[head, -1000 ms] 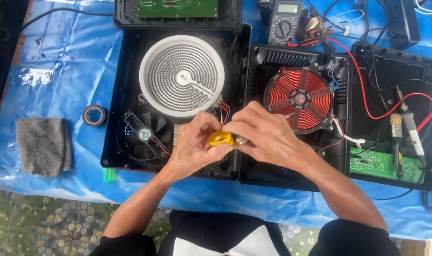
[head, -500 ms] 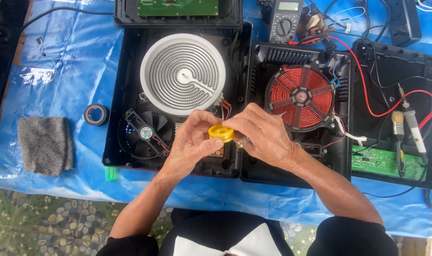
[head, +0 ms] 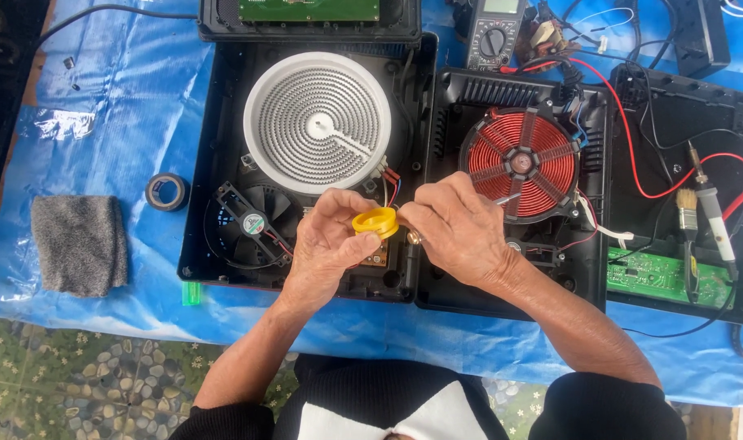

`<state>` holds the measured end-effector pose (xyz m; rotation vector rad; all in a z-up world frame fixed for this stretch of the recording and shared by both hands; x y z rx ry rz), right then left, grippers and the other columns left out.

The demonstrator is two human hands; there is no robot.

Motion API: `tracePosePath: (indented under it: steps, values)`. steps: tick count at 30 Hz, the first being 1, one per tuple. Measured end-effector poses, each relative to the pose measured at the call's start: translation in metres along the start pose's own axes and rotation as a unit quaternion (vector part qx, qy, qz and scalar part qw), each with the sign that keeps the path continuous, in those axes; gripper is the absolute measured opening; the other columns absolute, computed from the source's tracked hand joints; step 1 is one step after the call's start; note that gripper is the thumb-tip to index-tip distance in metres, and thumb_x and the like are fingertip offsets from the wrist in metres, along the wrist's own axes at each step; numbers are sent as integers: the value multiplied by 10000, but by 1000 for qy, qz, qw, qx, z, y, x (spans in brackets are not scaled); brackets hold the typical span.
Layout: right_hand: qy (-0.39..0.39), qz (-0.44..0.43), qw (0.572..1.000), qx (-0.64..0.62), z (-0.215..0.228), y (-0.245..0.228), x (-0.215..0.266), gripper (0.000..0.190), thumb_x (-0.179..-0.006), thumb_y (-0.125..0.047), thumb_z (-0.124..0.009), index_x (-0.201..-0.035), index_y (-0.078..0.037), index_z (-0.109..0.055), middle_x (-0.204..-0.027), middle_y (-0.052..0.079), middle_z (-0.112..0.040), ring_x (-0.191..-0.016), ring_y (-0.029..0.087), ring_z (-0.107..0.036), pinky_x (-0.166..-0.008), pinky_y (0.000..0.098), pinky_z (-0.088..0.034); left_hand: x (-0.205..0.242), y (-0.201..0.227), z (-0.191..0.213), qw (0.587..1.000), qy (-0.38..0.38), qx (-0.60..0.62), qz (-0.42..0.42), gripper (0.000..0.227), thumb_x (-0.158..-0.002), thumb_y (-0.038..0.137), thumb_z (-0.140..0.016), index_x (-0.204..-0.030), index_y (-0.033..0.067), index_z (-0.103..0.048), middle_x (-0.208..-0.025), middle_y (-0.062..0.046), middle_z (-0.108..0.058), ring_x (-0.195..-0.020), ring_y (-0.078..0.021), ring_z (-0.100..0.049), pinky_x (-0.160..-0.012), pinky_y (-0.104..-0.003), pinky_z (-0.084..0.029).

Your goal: Soldering a circuit board, cleaning the unit, and installing internal components of an induction cooker during final assembly.

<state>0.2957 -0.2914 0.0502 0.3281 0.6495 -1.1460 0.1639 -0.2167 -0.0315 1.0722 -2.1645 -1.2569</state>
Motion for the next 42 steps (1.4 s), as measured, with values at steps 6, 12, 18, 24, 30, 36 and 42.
tracePosePath:
  steps: [6,12,18,24,30,36,42]
  values:
    - [14,34,996,80,0,-6,7,54,-995,-111,-660,-946,-121,-641,-837,38,-508,-755,217,-540,-560,277,-568,5,1,2,1000,25,14,1,404,-823,73,-837,-1156,31,-611,-1092,-189,-692,-930,-202,-700,-784,-302,-619]
    - [4,62,995,76,9,-8,4,94,-958,-20,-583,-923,-94,-629,-810,59,-470,-755,242,-533,-566,295,-564,8,-15,15,999,36,21,18,398,-817,104,-846,-1150,50,-635,-1100,-209,-695,-929,-240,-708,-753,-323,-631]
    - [8,79,992,95,16,-8,8,161,-924,33,-543,-895,-93,-640,-816,63,-472,-765,237,-523,-578,291,-553,11,-11,9,998,42,25,37,383,-826,121,-833,-1154,67,-643,-1107,-207,-694,-939,-248,-711,-742,-324,-637]
    - [24,82,990,115,25,-3,17,179,-909,51,-558,-914,-85,-673,-852,84,-500,-777,251,-529,-602,307,-557,13,-5,11,998,41,44,32,361,-834,130,-820,-1144,83,-641,-1126,-195,-696,-933,-239,-714,-739,-323,-637]
    - [78,23,994,70,53,13,31,111,-989,-55,-652,-929,-99,-735,-869,66,-574,-803,241,-555,-626,298,-545,21,26,20,996,57,69,-3,371,-803,86,-820,-1123,56,-635,-1119,-216,-703,-909,-263,-725,-718,-327,-642]
    - [89,-57,988,114,78,34,76,46,-1006,-157,-788,-997,-111,-791,-907,56,-621,-876,257,-586,-740,338,-552,33,59,33,992,86,71,-65,320,-811,118,-794,-1073,57,-621,-1145,-213,-698,-900,-235,-714,-734,-320,-630]
    - [149,-136,960,194,113,45,109,110,-1102,2,-795,-1014,48,-749,-1007,178,-630,-907,371,-584,-782,467,-449,39,94,39,988,57,40,-141,164,-929,50,-700,-1074,91,-635,-1158,-126,-687,-827,-143,-649,-749,-256,-573]
Point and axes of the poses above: each hand's wrist, its own x-axis away from the middle knuckle, its own z-axis out of the back of the hand, y = z × x, the point moved 8 cm from there along -x, towards the middle knuckle
